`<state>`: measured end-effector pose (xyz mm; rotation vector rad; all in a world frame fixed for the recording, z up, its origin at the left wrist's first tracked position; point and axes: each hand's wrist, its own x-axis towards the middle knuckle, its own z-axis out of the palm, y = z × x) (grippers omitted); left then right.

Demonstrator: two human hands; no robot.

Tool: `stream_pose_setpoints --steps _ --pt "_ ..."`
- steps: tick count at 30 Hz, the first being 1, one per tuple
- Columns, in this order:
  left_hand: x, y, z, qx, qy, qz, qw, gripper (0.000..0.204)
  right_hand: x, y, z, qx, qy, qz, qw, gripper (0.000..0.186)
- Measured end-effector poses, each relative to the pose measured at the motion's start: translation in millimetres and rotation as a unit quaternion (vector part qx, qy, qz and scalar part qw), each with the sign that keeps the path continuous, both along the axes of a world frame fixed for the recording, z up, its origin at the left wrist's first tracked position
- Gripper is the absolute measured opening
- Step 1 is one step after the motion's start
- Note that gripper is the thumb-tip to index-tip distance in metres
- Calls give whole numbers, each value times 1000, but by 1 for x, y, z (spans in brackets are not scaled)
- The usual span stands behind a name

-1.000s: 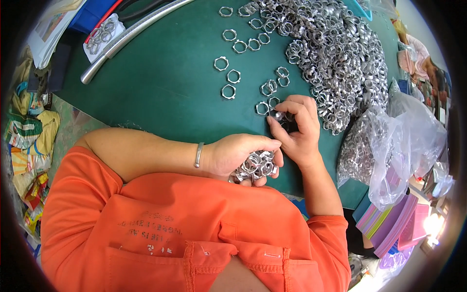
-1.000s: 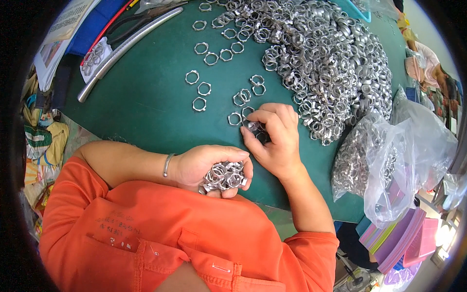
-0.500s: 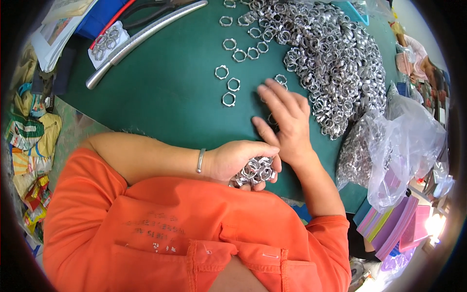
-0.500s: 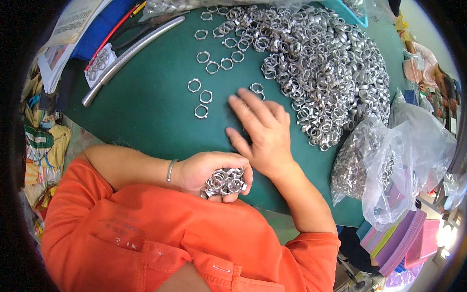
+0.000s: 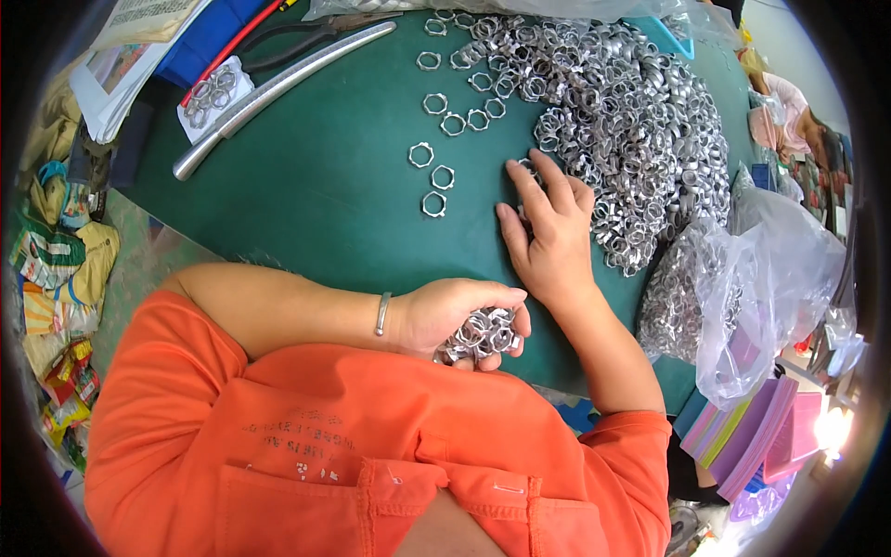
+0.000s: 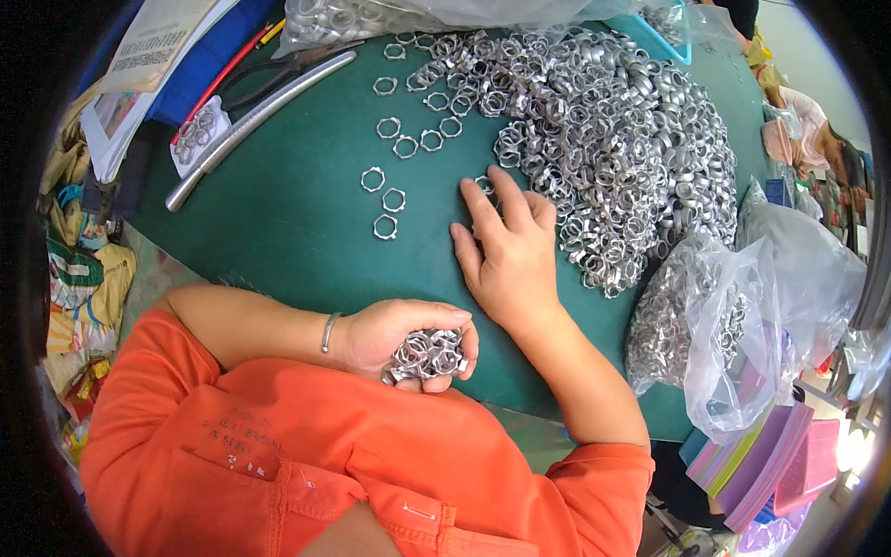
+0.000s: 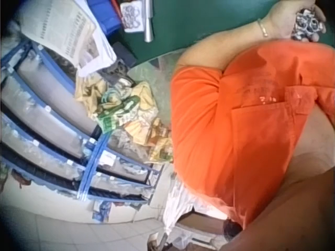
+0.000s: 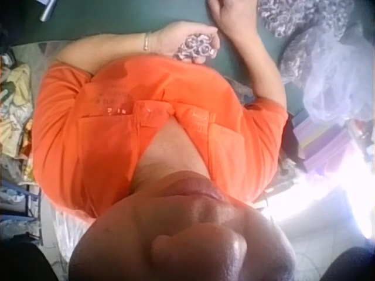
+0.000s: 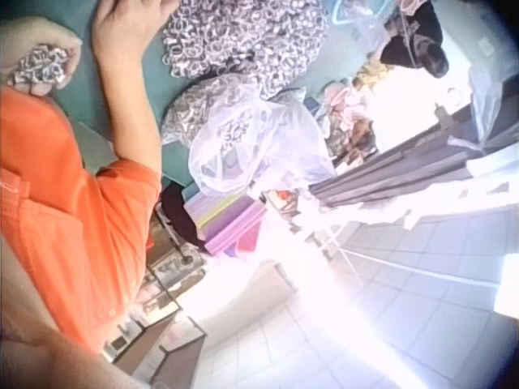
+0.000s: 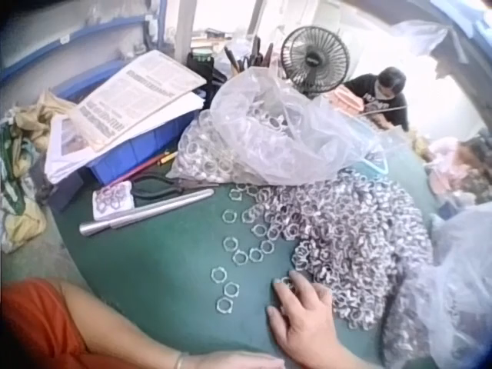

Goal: The person sorts small metal rings by hand on a green surface, picking them from a large pile and moving them into a smaller group.

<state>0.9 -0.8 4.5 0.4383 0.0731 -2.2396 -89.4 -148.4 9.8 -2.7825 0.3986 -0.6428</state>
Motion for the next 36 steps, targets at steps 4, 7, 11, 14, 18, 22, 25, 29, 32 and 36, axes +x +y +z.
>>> stream_pose_setpoints --steps 4,7,11,14,18,22,25,29,32,36 --pt "1 1 0 -7 22 2 1000 36 -13 1 0 -52 9 88 995 29" --pt "3 1 2 -1 20 20 1000 36 -23 4 5 -14 14 97 995 29" --pt "7 -2 2 3 11 40 999 35 -29 2 3 4 -57 120 991 27" --pt "12 -4 1 -3 18 76 997 36 -39 2 0 1 -82 82 993 27" --pt "20 -19 20 10 21 137 990 37 -50 11 1 -9 -52 70 996 28" --pt "6 -77 65 -62 37 139 988 38 -59 16 3 218 -98 75 968 35" --pt "-32 -137 127 -150 -3 93 984 34 -68 7 -22 55 -131 136 980 30" --pt "-101 -202 171 -178 -194 131 956 29 -65 14 -5 -8 -123 84 989 27" --pt "-131 -234 178 -241 -422 30 873 48 -67 15 -1 11 -134 61 989 24" --pt "-112 -226 170 -364 -457 6 812 54 -102 9 52 63 -205 -40 976 23"
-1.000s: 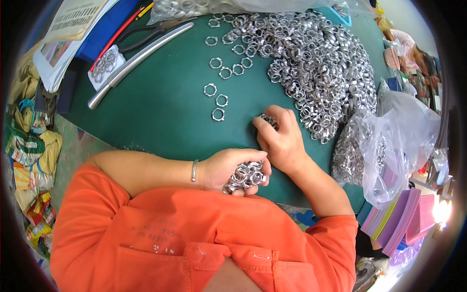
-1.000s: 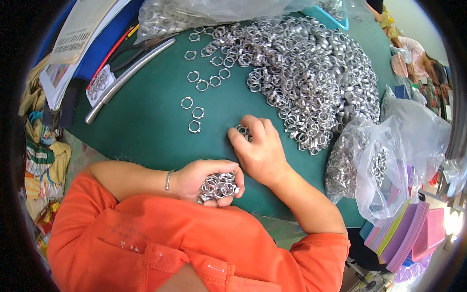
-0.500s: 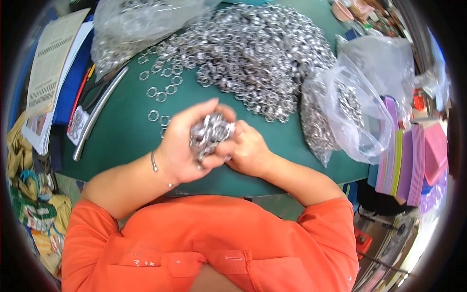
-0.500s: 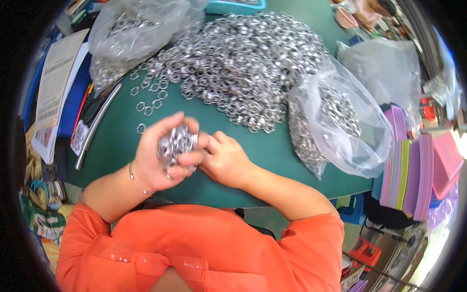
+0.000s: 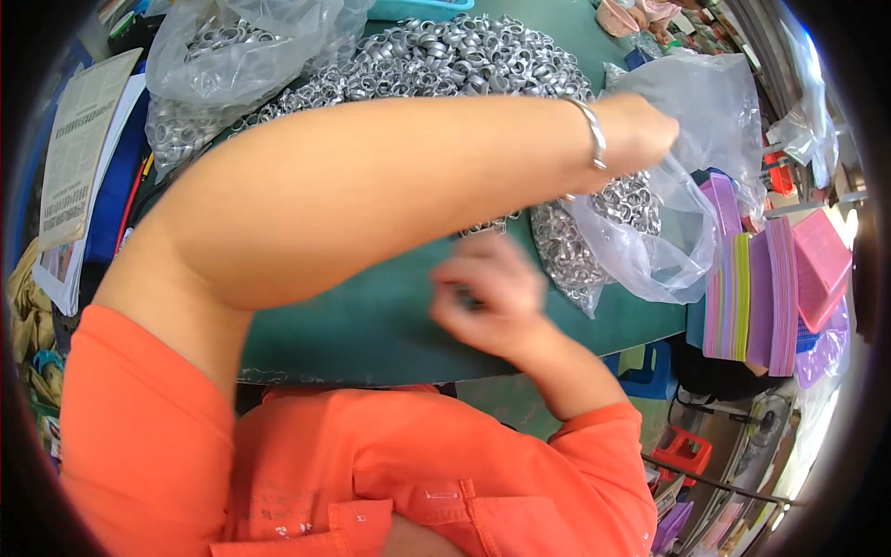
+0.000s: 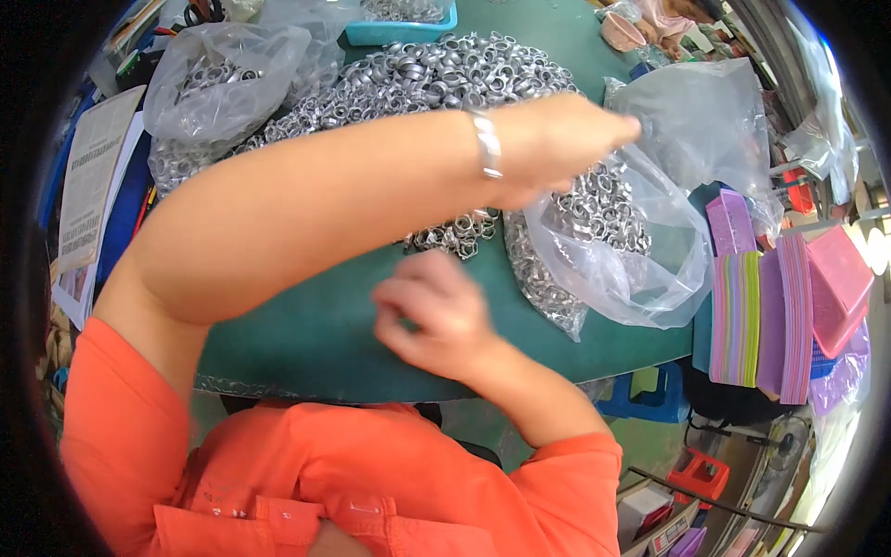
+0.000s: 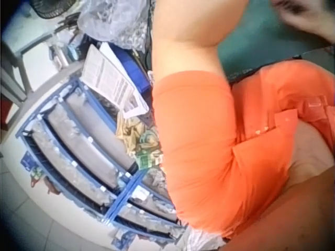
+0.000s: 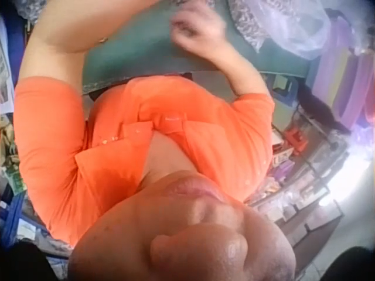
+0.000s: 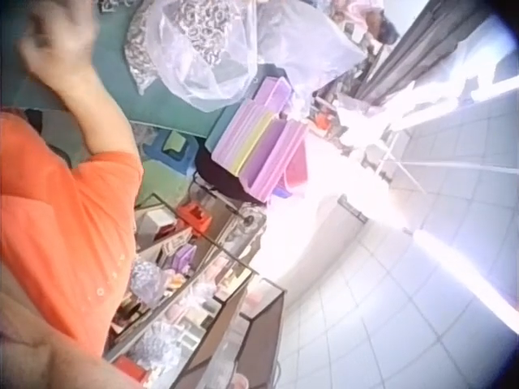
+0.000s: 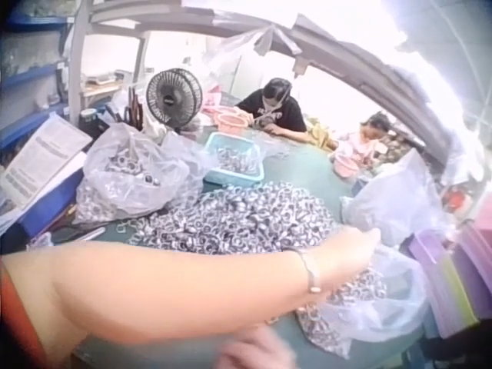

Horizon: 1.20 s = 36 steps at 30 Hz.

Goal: The person sorts small metal rings by hand on a green surface, picking them from a large pile and moving them into a smaller group.

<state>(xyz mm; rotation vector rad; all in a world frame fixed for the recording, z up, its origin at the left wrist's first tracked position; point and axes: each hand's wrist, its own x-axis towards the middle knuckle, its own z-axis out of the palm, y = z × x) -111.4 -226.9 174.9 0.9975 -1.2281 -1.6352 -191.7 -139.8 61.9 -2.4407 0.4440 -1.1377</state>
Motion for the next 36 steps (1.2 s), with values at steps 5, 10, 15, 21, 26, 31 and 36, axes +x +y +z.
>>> stream_pose_setpoints --steps 5,10,15,21,26,31,36 --pt "84 -11 -30 -53 161 185 968 21 -52 -69 97 -86 -6 -287 954 11" --pt "166 52 -36 -46 101 236 965 14 -118 -106 104 38 198 -270 942 26" --pt "274 121 -82 -86 -143 306 937 20 -129 -50 117 -59 478 -188 856 49" --pt "300 174 -115 -47 -378 335 862 19 -143 -79 138 -192 221 -348 891 30" --pt "285 164 -179 -148 -441 364 807 37 61 -19 65 -115 206 28 971 35" --pt "236 158 -189 -222 -495 318 778 40 178 -40 -40 -42 169 138 975 43" --pt "218 188 -177 -249 -411 234 845 31 140 -14 -39 -39 214 128 967 46"
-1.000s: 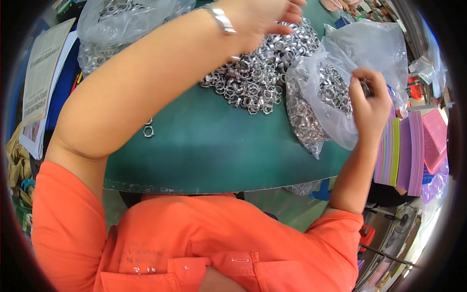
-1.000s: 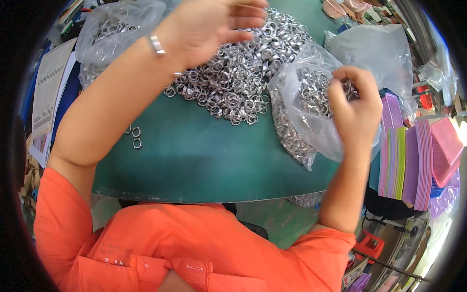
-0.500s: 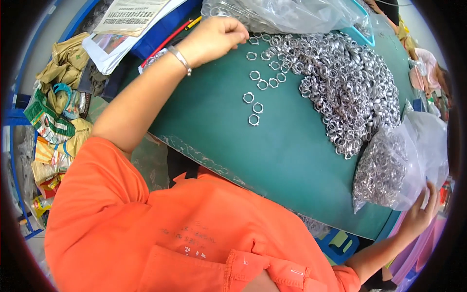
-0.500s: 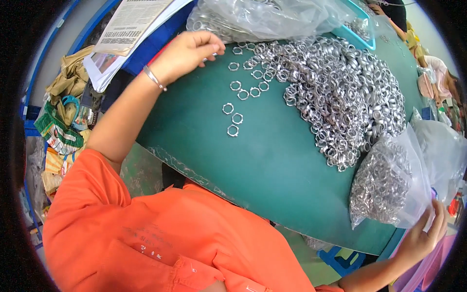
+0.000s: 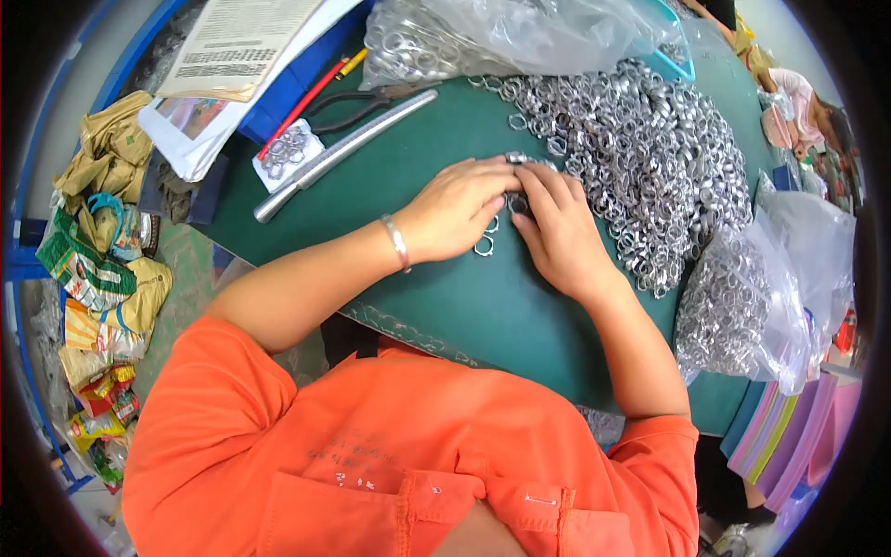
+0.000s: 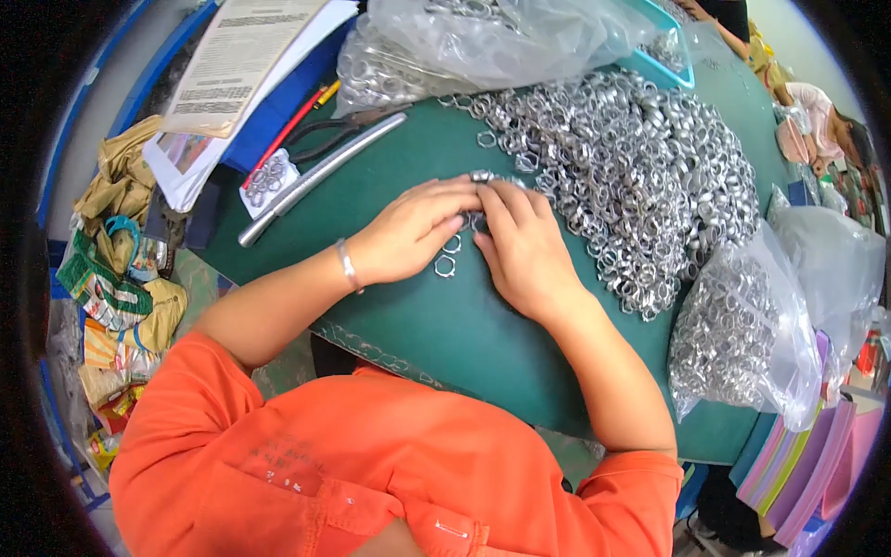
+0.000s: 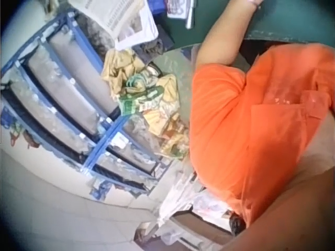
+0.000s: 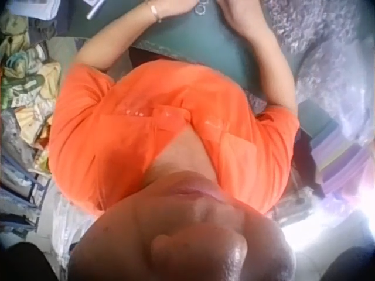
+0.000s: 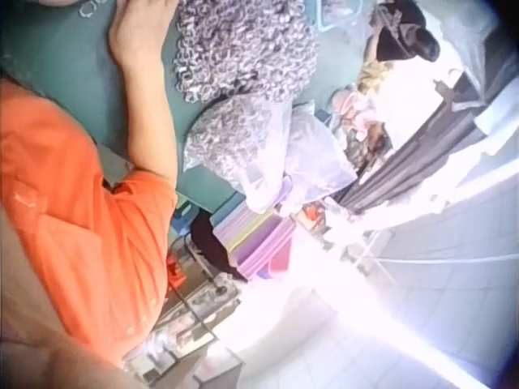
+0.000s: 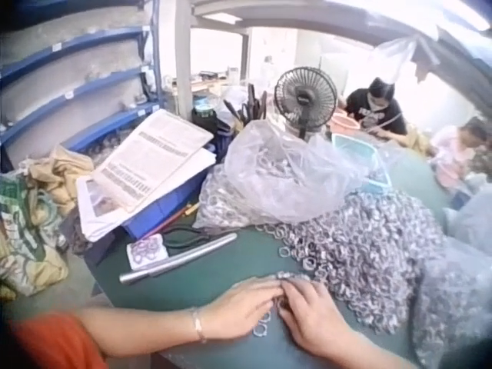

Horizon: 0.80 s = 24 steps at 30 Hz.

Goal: The person sorts small metal rings by hand on a green surface, picking them from a large pile and moving them into a smaller group.

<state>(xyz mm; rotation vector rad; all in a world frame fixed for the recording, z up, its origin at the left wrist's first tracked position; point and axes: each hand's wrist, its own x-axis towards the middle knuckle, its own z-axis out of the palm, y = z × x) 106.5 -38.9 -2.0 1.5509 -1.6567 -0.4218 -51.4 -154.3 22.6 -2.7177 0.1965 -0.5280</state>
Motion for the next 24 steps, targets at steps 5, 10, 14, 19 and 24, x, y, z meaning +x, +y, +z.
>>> stream_pose_setpoints --steps 5,10,14,19,24 --pt "-7 17 12 84 272 -20 958 24 -63 -5 11 171 -8 -43 984 33" --pt "1 5 38 92 592 96 795 18 -77 -7 34 218 36 -179 959 22" --pt "-26 7 37 164 741 -3 652 16 -60 4 14 155 40 -130 979 24" --pt "-50 23 36 399 749 -124 515 41 -66 -2 10 268 -26 -175 947 12" --pt "-56 26 33 457 790 -64 404 51 -61 8 19 353 -17 -29 935 23"
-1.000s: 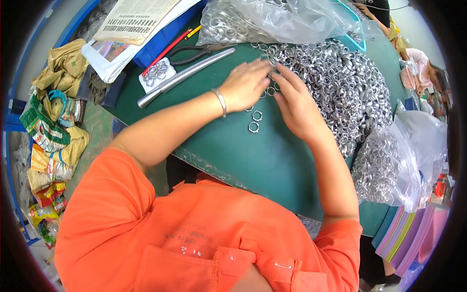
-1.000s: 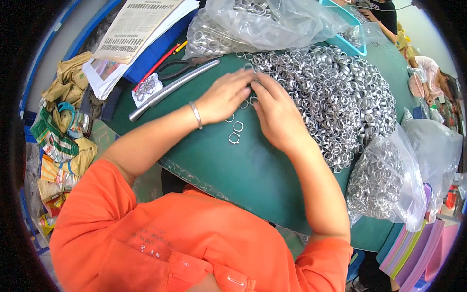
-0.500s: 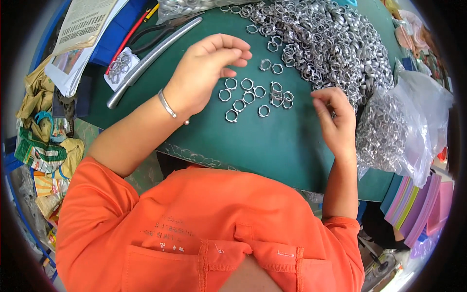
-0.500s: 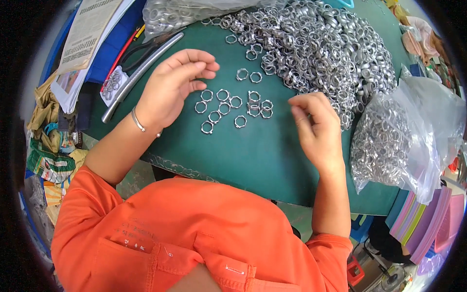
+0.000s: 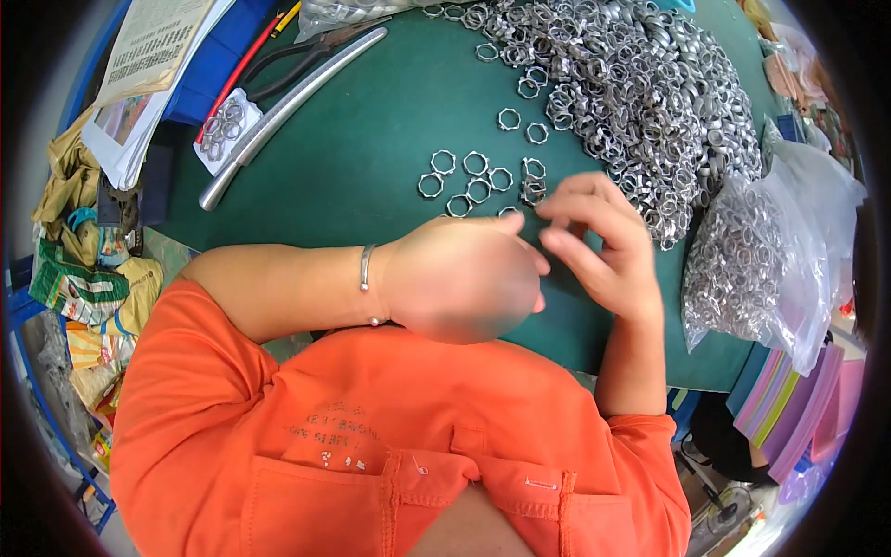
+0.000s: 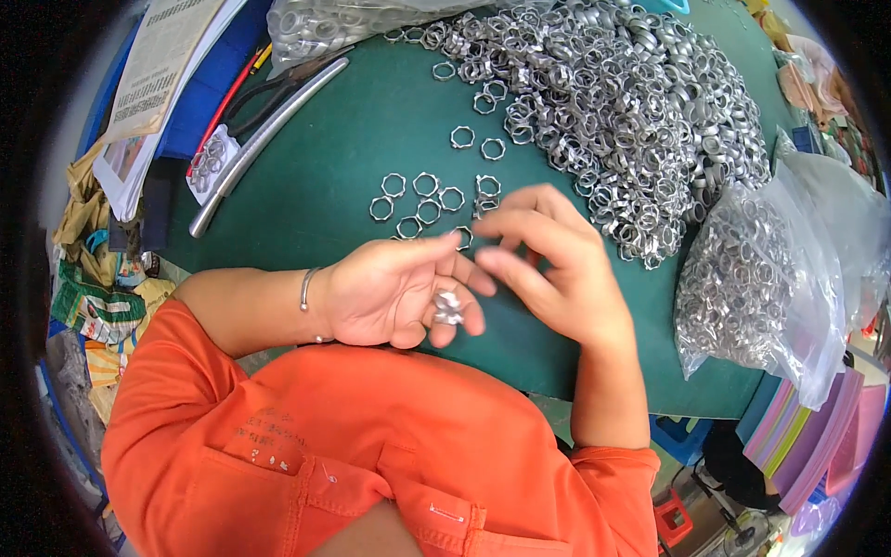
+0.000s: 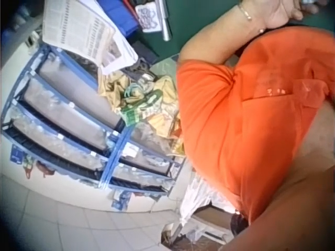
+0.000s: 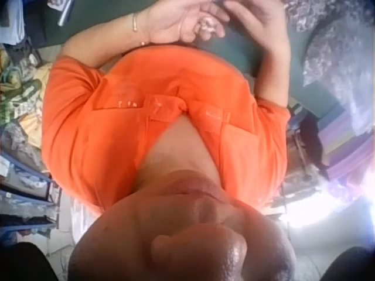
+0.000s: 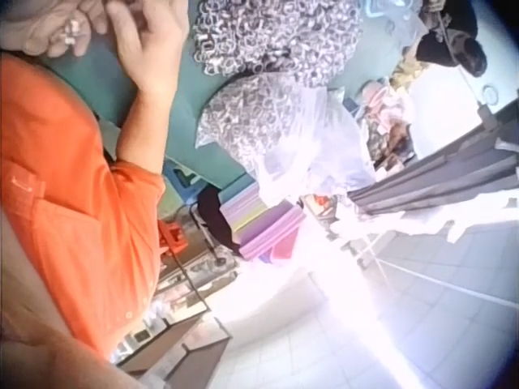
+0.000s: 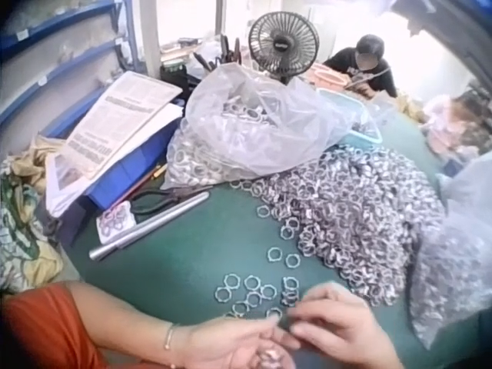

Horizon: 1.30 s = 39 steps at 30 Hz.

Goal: The person sorts small metal rings by hand on a green surface, picking them from a large pile and moving them into a smaller group.

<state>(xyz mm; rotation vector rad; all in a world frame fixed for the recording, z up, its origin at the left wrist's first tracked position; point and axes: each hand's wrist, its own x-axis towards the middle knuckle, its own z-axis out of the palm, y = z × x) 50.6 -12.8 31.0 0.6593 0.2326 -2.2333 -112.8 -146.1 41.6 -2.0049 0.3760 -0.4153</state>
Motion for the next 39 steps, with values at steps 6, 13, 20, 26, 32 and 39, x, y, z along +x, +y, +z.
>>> stream_pose_setpoints --steps 6,13,20,26,32,39 --pt "-5 12 -7 -54 -33 -28 998 33 7 1 -22 -267 32 -31 963 19" --pt "-8 14 -5 -69 -51 -76 993 31 22 11 -19 -279 34 -21 959 50" --pt "-9 14 -4 -91 -61 -89 990 31 35 13 -26 -265 12 7 964 32" --pt "-10 16 -4 -105 -56 -89 989 32 38 8 -34 -301 -13 52 952 22" --pt "-12 17 -3 -110 -69 -92 987 33 43 9 -31 -237 -16 48 970 26" --pt "-14 18 -6 -121 -62 -100 986 34 49 2 -34 -298 -13 152 942 32"
